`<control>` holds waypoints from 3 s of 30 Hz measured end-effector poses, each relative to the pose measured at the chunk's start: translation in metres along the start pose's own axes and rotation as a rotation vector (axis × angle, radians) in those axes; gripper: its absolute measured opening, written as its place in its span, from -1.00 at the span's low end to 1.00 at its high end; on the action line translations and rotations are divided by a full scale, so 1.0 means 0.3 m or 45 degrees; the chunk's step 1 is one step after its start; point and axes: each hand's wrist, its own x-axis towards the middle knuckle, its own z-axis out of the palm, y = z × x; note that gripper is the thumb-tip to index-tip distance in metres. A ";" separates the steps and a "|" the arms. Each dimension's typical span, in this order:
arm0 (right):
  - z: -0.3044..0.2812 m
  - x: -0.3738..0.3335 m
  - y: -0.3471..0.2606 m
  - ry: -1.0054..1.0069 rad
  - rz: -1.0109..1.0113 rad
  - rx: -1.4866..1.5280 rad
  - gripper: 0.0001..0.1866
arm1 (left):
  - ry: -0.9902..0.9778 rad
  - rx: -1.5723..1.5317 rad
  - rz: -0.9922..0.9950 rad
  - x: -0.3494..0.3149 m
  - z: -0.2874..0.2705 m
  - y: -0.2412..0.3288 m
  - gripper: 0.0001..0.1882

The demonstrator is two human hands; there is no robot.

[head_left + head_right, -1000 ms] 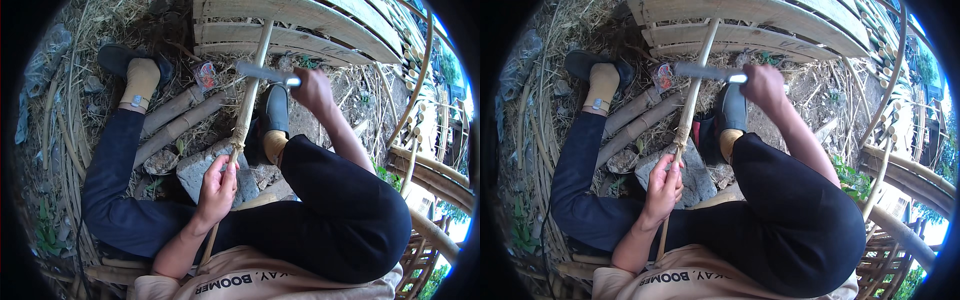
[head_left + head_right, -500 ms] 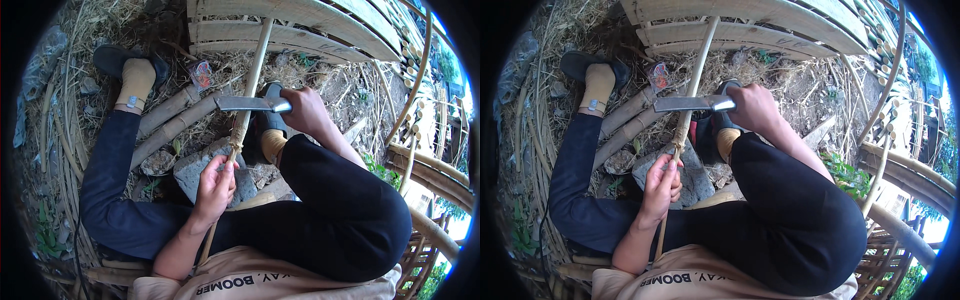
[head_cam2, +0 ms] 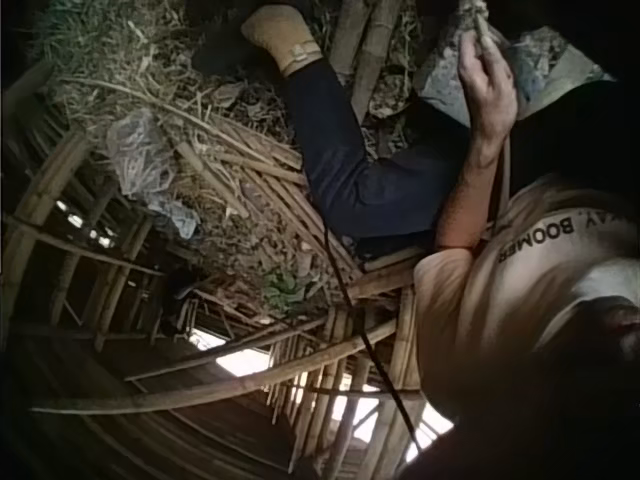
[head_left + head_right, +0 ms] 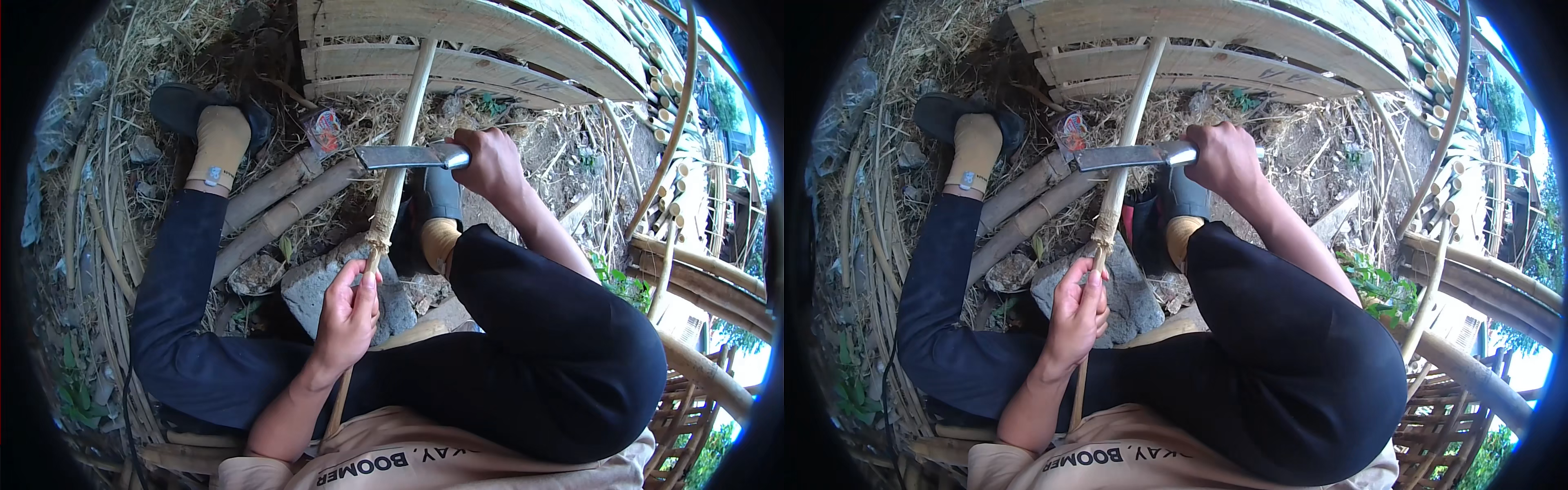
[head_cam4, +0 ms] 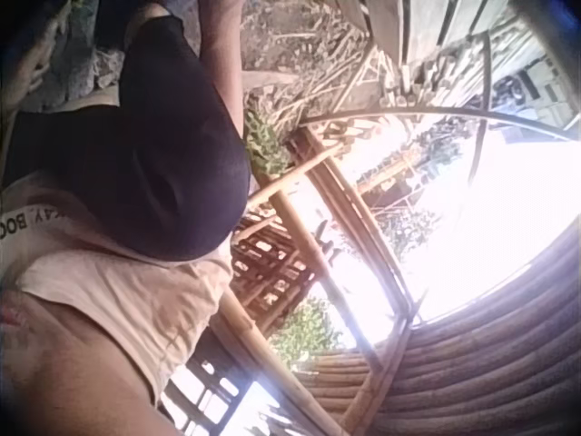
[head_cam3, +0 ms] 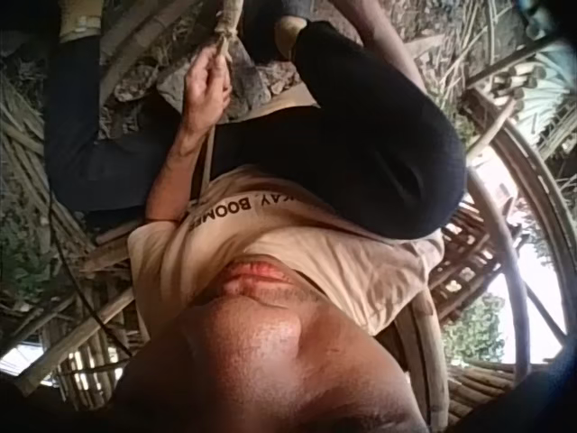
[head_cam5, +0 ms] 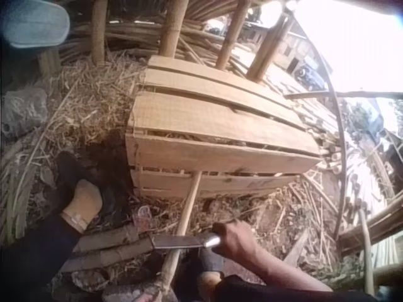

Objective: The person shaves the bark off a bamboo pole using a large knife while holding the pole steady against their lap and a stone.

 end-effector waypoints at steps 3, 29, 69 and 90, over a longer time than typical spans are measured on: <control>0.009 0.013 0.018 0.020 -0.024 -0.006 -0.75 | 0.012 -0.014 -0.021 0.001 0.001 0.010 -0.83; -0.033 -0.068 0.060 0.003 0.007 0.113 -0.87 | 0.019 -0.164 -0.140 -0.011 0.001 0.040 -0.83; 0.004 -0.077 -0.007 -0.098 -0.078 0.115 -0.82 | -0.025 -0.184 -0.145 -0.005 -0.007 0.038 -0.82; 0.010 -0.080 -0.010 -0.113 -0.056 0.131 -0.83 | -0.019 -0.161 -0.135 -0.003 0.001 0.043 -0.82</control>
